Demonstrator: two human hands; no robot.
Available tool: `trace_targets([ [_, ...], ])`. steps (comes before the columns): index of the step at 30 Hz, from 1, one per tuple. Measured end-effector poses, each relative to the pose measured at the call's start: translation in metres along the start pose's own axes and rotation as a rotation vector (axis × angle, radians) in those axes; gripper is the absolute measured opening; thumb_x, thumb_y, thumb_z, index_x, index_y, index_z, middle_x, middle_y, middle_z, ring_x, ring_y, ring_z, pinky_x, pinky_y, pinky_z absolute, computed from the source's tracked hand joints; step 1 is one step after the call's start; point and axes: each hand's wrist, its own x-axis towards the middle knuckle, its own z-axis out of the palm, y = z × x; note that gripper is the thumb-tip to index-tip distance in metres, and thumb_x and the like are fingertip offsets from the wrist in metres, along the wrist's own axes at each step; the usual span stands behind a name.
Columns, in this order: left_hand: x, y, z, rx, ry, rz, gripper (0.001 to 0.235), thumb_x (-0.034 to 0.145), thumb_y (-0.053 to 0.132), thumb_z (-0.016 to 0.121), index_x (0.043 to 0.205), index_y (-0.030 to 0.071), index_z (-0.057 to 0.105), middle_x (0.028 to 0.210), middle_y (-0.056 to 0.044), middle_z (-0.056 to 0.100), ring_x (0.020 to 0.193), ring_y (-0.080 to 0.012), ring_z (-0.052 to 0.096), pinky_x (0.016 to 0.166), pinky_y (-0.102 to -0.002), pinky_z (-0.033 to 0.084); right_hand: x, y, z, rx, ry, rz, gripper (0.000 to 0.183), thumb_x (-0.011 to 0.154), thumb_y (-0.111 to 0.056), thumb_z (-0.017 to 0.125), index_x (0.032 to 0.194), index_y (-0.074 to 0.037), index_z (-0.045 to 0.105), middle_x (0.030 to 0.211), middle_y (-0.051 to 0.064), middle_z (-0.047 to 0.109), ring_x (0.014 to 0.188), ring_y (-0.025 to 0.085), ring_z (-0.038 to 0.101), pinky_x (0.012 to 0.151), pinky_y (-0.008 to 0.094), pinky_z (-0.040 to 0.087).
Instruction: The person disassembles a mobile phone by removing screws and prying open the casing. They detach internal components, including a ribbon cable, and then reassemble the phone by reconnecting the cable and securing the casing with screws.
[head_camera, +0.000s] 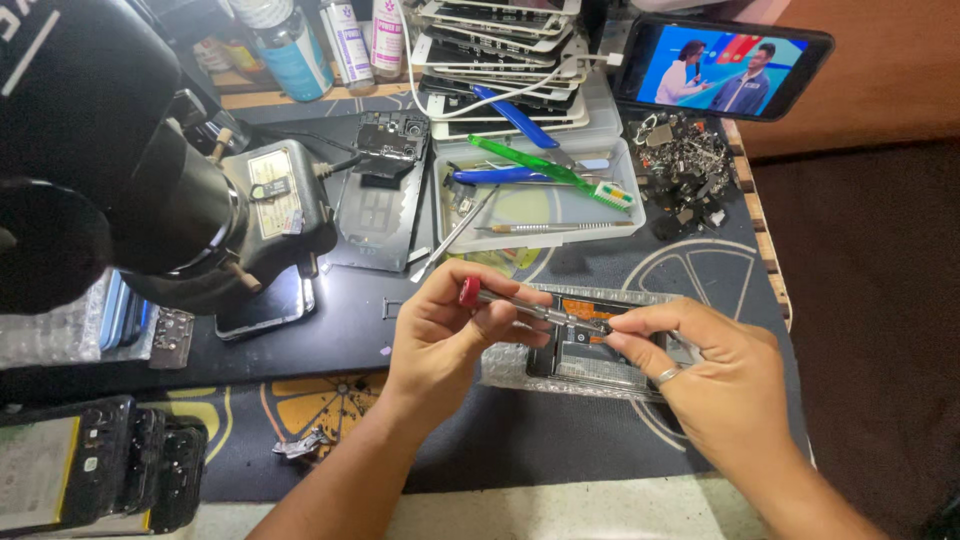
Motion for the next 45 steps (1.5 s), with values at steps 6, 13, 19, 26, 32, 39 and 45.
trace_targets([
  [6, -0.001, -0.001, 0.001, 0.002, -0.013, 0.055, 0.021, 0.105, 0.009, 0.063, 0.121, -0.001, 0.054, 0.118, -0.025, 0.071, 0.101, -0.0289, 0.075, 0.092, -0.044, 0.063, -0.001, -0.004, 0.01, -0.067, 0.069, -0.162, 0.016, 0.078, -0.009, 0.083, 0.092, -0.005, 0.076, 0.09, 0.004, 0.079, 0.082, 0.014, 0.075, 0.073, 0.026, 0.056],
  [13, -0.002, -0.002, 0.003, 0.021, 0.047, 0.08, 0.021, 0.104, 0.01, 0.063, 0.119, -0.002, 0.055, 0.117, -0.026, 0.071, 0.1, -0.0296, 0.075, 0.092, -0.044, 0.064, 0.003, -0.003, 0.013, -0.135, 0.087, -0.197, 0.017, 0.078, -0.009, 0.082, 0.093, -0.005, 0.077, 0.091, 0.004, 0.079, 0.085, 0.016, 0.074, 0.078, 0.029, 0.055],
  [19, -0.005, -0.011, 0.01, -0.015, 0.085, 0.095, 0.02, 0.104, 0.011, 0.062, 0.117, -0.001, 0.054, 0.118, -0.026, 0.071, 0.102, -0.0306, 0.074, 0.094, -0.046, 0.063, 0.002, 0.0, 0.014, -0.184, 0.177, -0.248, 0.014, 0.083, -0.009, 0.081, 0.096, -0.005, 0.076, 0.092, 0.005, 0.076, 0.086, 0.018, 0.072, 0.081, 0.031, 0.053],
  [26, -0.005, -0.01, 0.016, -0.038, 0.1, 0.08, 0.019, 0.104, 0.011, 0.061, 0.117, 0.0, 0.053, 0.118, -0.025, 0.071, 0.104, -0.0318, 0.074, 0.094, -0.049, 0.063, 0.003, -0.002, 0.004, -0.372, 0.193, -0.521, 0.013, 0.086, -0.013, 0.077, 0.095, -0.006, 0.07, 0.094, 0.004, 0.073, 0.092, 0.023, 0.07, 0.097, 0.04, 0.049],
  [32, -0.006, -0.014, 0.011, -0.098, 0.079, 0.074, 0.016, 0.106, 0.01, 0.058, 0.118, 0.001, 0.052, 0.117, -0.026, 0.071, 0.102, -0.0337, 0.074, 0.093, -0.051, 0.062, -0.002, 0.014, 0.005, -0.234, 0.127, -0.375, 0.013, 0.086, -0.012, 0.076, 0.094, -0.006, 0.068, 0.092, 0.003, 0.072, 0.094, 0.019, 0.07, 0.092, 0.034, 0.052],
  [39, -0.006, -0.008, 0.01, -0.115, 0.109, 0.177, 0.016, 0.109, 0.013, 0.056, 0.119, 0.001, 0.051, 0.113, -0.024, 0.07, 0.102, -0.0324, 0.073, 0.094, -0.052, 0.062, 0.004, 0.049, 0.001, 0.606, -0.043, 0.231, 0.011, 0.096, -0.009, 0.066, 0.104, -0.001, 0.068, 0.098, 0.007, 0.071, 0.094, 0.012, 0.067, 0.089, 0.027, 0.053],
  [45, -0.009, -0.003, 0.017, -0.032, 0.09, 0.221, 0.018, 0.108, 0.014, 0.058, 0.119, 0.001, 0.05, 0.115, -0.022, 0.07, 0.109, -0.0287, 0.072, 0.098, -0.052, 0.063, 0.008, 0.065, 0.002, 0.779, -0.252, 0.244, 0.012, 0.098, -0.009, 0.065, 0.101, 0.002, 0.067, 0.096, 0.01, 0.071, 0.093, 0.015, 0.067, 0.089, 0.029, 0.053],
])
